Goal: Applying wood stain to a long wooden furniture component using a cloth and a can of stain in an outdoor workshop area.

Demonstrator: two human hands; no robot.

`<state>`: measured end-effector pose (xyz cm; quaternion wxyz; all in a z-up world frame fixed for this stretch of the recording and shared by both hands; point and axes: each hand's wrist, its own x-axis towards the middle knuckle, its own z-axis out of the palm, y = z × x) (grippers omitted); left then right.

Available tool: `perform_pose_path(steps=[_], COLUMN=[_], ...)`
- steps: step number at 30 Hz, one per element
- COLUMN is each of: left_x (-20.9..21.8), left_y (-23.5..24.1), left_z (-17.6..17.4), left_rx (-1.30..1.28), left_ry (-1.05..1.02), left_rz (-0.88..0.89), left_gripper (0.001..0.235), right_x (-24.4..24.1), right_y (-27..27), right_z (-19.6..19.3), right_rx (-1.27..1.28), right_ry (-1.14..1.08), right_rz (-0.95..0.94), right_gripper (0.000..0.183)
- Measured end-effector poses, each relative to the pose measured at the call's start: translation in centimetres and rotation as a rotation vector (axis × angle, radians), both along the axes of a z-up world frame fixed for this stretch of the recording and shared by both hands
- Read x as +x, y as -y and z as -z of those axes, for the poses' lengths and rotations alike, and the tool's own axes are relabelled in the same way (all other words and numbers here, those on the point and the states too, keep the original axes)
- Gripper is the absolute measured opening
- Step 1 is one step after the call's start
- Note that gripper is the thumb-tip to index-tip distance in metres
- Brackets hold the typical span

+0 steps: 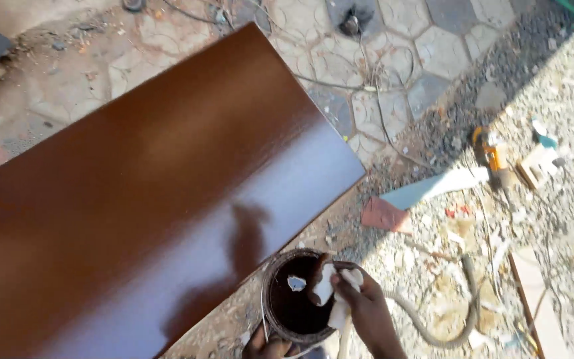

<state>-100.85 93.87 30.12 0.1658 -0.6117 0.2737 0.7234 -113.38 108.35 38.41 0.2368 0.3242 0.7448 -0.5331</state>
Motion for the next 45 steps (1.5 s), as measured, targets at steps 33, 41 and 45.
perform_pose_path(steps=[33,41,45], left_x=[-3.8,6.2,12.2], left_y=[2.4,9.4,13.4], left_z=[-3.3,-3.6,-3.6], left_rx=[-0.101,-0.087,-0.077], left_ry=[0.112,0.080,0.099], left_rz=[-0.192,-0.311,-0.388], left_gripper=[0.061,0.054,0.055], right_x=[-11.6,-0.7,5.3], right_y=[8.3,18.4,23.8], right_z=[1.7,1.3,1.1], right_rx=[0.440,0.446,0.406], right_ry=[-0.481,-0.444,-0.482], right_rz=[-0.897,-0.983,-1.036], right_gripper=[0.017,0.022,0.019])
